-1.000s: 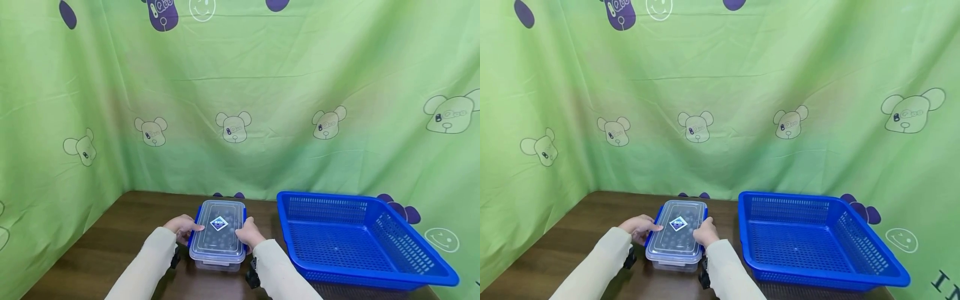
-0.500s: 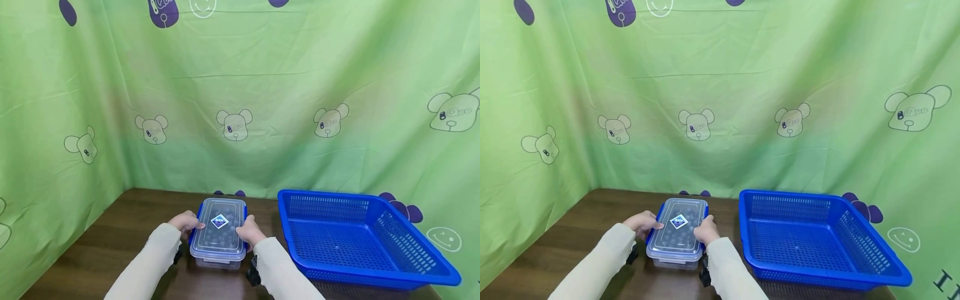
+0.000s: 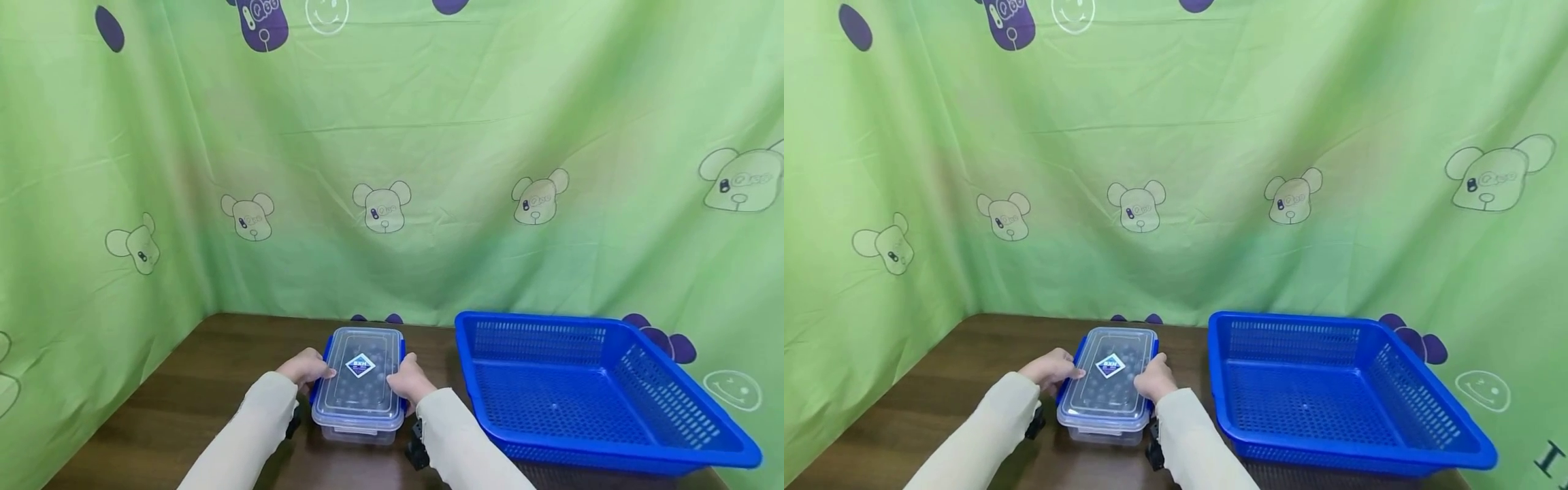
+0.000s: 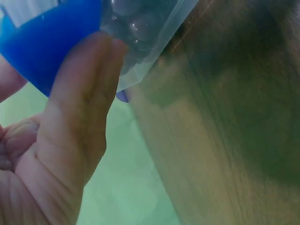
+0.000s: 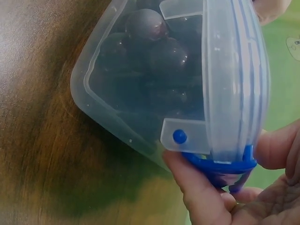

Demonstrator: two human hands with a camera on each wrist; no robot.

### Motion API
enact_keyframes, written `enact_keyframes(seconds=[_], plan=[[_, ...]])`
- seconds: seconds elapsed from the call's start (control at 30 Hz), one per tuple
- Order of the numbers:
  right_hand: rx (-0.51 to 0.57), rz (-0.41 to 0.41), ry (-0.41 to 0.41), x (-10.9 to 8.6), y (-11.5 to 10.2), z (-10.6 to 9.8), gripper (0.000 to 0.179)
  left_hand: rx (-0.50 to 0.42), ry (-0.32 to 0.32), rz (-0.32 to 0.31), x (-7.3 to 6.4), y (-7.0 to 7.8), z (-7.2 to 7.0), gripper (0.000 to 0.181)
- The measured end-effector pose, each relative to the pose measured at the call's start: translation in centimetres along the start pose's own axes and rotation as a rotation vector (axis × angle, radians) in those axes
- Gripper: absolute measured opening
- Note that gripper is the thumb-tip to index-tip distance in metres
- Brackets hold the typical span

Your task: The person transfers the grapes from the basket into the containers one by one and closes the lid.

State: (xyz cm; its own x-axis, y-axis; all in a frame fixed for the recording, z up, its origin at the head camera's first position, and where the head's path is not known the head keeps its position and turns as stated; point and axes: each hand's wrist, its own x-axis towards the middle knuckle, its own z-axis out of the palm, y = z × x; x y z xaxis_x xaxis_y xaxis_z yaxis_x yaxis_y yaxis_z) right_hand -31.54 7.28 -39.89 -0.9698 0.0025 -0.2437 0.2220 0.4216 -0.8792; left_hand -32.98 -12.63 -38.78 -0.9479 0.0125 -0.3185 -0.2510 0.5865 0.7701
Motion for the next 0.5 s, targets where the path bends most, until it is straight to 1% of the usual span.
enact_keyframes(seconds=[0.2,0.37,0.5], plan=[[-0.011,-0.001,0.004,-0.3,-0.36,-0.37,0.066,0.035,-0.007,0.031,-0.05,0.52,0.05,0.013],[0.012,0.003,0.014,-0.29,-0.22,-0.48,0.066,0.006,-0.032,0.019,-0.01,0.56,0.03,0.015],[-0.006,0.006,0.015,-0.21,-0.1,-0.47,0.065,-0.016,-0.063,0.014,-0.06,0.29,0.07,0.016]])
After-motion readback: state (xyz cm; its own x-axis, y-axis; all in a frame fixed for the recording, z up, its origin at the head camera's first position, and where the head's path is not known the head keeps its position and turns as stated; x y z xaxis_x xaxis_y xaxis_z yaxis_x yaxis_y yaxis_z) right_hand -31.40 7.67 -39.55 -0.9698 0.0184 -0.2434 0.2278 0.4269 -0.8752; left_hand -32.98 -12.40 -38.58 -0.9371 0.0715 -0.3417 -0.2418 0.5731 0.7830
